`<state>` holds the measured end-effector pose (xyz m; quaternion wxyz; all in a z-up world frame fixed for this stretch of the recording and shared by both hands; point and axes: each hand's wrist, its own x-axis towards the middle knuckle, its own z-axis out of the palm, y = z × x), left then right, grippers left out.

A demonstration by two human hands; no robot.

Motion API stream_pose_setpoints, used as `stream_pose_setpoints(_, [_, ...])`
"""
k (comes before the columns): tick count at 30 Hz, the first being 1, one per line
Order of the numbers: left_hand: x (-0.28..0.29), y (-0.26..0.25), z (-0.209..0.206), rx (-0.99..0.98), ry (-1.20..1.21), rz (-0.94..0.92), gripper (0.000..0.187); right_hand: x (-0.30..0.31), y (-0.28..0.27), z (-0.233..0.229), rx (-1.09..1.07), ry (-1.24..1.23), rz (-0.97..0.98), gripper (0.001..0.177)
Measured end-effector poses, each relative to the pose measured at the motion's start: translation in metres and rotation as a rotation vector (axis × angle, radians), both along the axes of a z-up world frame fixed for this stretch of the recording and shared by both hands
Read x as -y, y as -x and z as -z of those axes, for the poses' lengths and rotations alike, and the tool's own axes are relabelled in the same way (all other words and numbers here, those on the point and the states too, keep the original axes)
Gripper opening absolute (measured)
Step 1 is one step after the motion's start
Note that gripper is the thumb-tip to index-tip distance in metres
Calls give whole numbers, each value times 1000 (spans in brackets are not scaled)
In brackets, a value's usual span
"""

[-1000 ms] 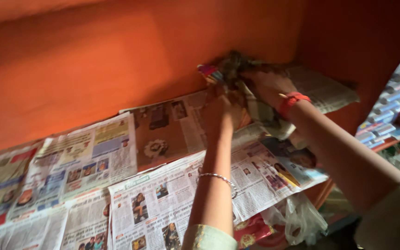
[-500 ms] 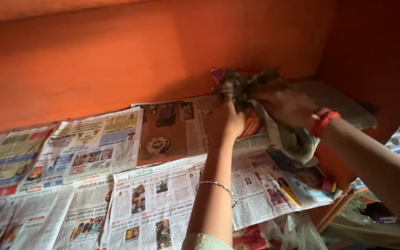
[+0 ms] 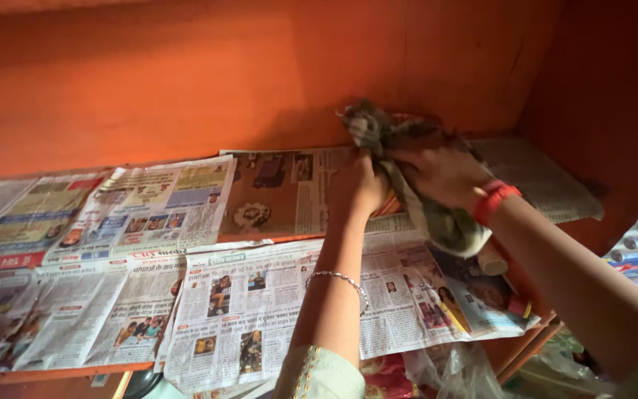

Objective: The person wipes the surface of orange shelves covered with newspapers using a cloth. They move the cloth back and forth across the shelf surface, occasionally adjusting the cloth or shifting their position to reach different areas.

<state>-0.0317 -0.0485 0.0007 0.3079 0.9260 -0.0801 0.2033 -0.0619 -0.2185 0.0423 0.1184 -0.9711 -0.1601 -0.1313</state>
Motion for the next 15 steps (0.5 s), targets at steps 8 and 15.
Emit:
stream_pose_setpoints(8, [3, 2, -2, -64, 39, -36, 42, 47, 22, 22, 366, 16, -257, 45])
stream_pose_setpoints(15, [0, 7, -4, 60, 57, 8, 77, 26, -45, 8, 295, 62, -104, 42])
